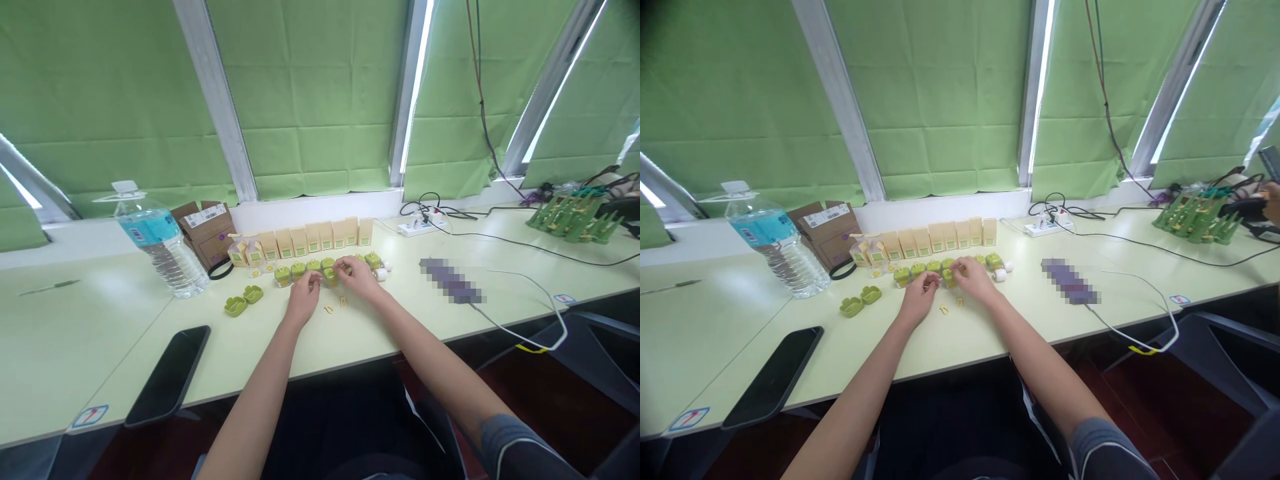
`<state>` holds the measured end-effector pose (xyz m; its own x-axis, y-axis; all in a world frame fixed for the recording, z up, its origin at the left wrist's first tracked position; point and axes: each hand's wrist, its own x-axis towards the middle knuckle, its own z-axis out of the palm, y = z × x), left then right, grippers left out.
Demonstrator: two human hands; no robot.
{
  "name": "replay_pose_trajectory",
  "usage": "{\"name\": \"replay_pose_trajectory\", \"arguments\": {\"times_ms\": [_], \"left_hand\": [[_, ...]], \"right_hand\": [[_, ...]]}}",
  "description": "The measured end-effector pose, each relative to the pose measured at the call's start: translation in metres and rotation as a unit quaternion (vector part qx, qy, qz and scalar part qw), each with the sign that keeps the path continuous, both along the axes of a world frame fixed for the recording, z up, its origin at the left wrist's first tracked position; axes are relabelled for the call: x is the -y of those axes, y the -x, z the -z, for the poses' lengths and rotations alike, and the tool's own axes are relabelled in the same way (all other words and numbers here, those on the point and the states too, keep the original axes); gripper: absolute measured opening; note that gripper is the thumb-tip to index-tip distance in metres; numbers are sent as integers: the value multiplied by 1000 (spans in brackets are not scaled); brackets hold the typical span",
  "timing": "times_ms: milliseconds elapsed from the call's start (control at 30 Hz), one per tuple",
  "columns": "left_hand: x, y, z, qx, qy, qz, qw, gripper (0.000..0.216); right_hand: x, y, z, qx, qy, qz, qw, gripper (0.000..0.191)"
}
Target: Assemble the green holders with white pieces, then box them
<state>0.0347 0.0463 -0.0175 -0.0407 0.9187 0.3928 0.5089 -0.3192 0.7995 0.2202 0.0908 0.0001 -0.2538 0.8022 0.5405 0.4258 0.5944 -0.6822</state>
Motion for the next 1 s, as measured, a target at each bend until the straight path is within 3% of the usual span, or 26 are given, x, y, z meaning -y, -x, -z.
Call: {"name": "replay_pose_trajectory", "arguments": {"times_ms": [200,367,467,700,767,867,1000], "left_hand": [[8,-3,-8,-30,7,-2,1000,17],[16,-4,-13,-85,14,54,995,28],[17,-3,-14,-102,3,47,994,25],[12,15,-38,-2,11,-72,997,25],[10,27,-47,-40,4,-134,990,21],[9,48,-54,-159,22,-172,972,17],[17,75,-56,-311,50,-248,916,24]], "right_hand": [[4,-1,-4,14,30,-43,999,23],[13,-6,-13,137,50,-74,987,24],[18,-10,-18,181,53,-87,978,21],[16,-22,-20,223,117,-100,963,16],[14,-24,-18,224,125,-110,960,12],[11,-27,-15,214,148,-132,956,18],[8,-30,-12,197,192,-164,947,30]]}}
